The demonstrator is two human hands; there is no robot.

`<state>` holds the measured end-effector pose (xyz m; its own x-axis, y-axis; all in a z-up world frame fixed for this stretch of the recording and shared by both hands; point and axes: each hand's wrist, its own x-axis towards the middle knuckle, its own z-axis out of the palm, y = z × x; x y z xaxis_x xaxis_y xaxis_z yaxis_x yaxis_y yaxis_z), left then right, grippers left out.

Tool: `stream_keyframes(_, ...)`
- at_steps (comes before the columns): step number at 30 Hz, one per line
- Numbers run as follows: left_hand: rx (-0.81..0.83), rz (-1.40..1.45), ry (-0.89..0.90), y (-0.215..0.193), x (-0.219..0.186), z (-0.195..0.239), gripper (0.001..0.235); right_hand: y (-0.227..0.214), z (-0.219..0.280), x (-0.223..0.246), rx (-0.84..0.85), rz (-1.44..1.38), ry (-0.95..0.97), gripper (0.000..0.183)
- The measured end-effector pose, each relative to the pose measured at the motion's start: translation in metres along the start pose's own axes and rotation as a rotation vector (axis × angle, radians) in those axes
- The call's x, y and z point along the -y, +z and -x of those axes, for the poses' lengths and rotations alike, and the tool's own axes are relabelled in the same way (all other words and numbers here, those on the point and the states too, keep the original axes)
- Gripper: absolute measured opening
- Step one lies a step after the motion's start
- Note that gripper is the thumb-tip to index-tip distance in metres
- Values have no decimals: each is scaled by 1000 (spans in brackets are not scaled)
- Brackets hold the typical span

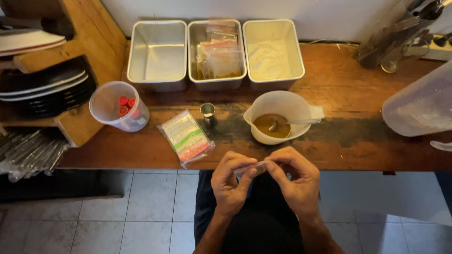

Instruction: The person opens small plastic sachets and uses a spoon to transfer a brown liquid from a white pitcher into each sachet. After filling, the sachets are sealed and placed into a metal container. The process is repeated for multiple sachets.

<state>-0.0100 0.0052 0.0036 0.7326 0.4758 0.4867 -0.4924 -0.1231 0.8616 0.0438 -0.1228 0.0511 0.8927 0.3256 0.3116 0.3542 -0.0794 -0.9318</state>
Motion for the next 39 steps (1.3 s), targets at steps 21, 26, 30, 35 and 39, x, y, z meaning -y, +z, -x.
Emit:
stream_keyframes(21,-37,6,-133,-1,-17,20,3,-12,25,-15,104,15,-12,2)
stream_keyframes(26,-3,-1,-140,-4,-16,16,8,-9,18,-18,167,-3,-70,4)
stream_keyframes(30,81,31,-153,-12,-12,13,13,-3,13,-14,112,17,-110,5)
stream_keyframes(35,-6,54,-140,-17,-11,7,2,0,8,-17,127,15,-85,6)
stream_keyframes(39,65,-33,-62,-22,-15,1,2,-1,-2,-8,206,99,-215,10)
